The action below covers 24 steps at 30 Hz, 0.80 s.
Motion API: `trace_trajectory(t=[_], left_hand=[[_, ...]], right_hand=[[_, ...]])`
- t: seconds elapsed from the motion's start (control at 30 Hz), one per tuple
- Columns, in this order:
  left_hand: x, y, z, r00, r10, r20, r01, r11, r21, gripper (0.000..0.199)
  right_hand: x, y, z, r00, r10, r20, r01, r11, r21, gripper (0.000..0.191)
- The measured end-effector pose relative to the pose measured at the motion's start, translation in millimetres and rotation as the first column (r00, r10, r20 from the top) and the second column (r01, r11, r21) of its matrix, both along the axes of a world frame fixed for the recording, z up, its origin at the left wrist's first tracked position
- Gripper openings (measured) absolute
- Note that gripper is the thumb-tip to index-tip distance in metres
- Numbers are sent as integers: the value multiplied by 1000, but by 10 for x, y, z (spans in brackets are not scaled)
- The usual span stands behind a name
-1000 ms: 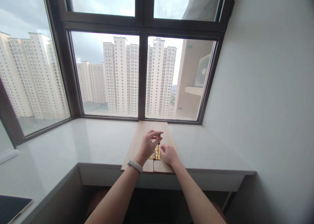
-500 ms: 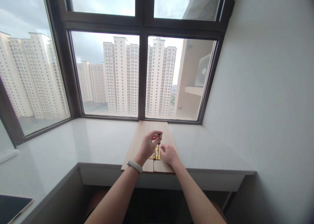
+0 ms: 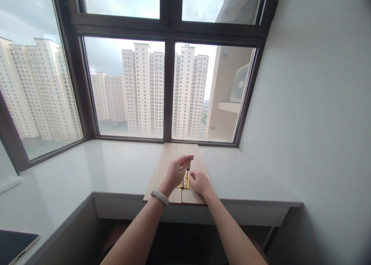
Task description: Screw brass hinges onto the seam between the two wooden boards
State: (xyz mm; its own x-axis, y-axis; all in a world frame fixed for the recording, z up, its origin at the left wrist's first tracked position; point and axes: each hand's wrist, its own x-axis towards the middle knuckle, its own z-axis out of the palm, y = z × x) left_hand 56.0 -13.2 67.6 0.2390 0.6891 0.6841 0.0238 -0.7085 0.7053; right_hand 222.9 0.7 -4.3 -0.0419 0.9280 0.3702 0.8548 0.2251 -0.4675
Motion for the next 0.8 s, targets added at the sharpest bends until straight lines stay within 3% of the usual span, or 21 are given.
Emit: trace_trajectory(t=[0.27,0.53,0.8], left_hand=[[-15,-15,15,998,56,-26,-54,995,84,30],[-5,-11,-27,1000,-15,-1,15,1000,7,36],[-5,-11,-6,998,58,-22,-56,994,89,30]], right_hand=[[3,7,-7,1000,-5,-1,5,1000,-3,19],[8,16,-20,1000,-4,-2,4,1000,0,20],[-11,-15,19,1000,-2,-6,2,1000,-4,19]])
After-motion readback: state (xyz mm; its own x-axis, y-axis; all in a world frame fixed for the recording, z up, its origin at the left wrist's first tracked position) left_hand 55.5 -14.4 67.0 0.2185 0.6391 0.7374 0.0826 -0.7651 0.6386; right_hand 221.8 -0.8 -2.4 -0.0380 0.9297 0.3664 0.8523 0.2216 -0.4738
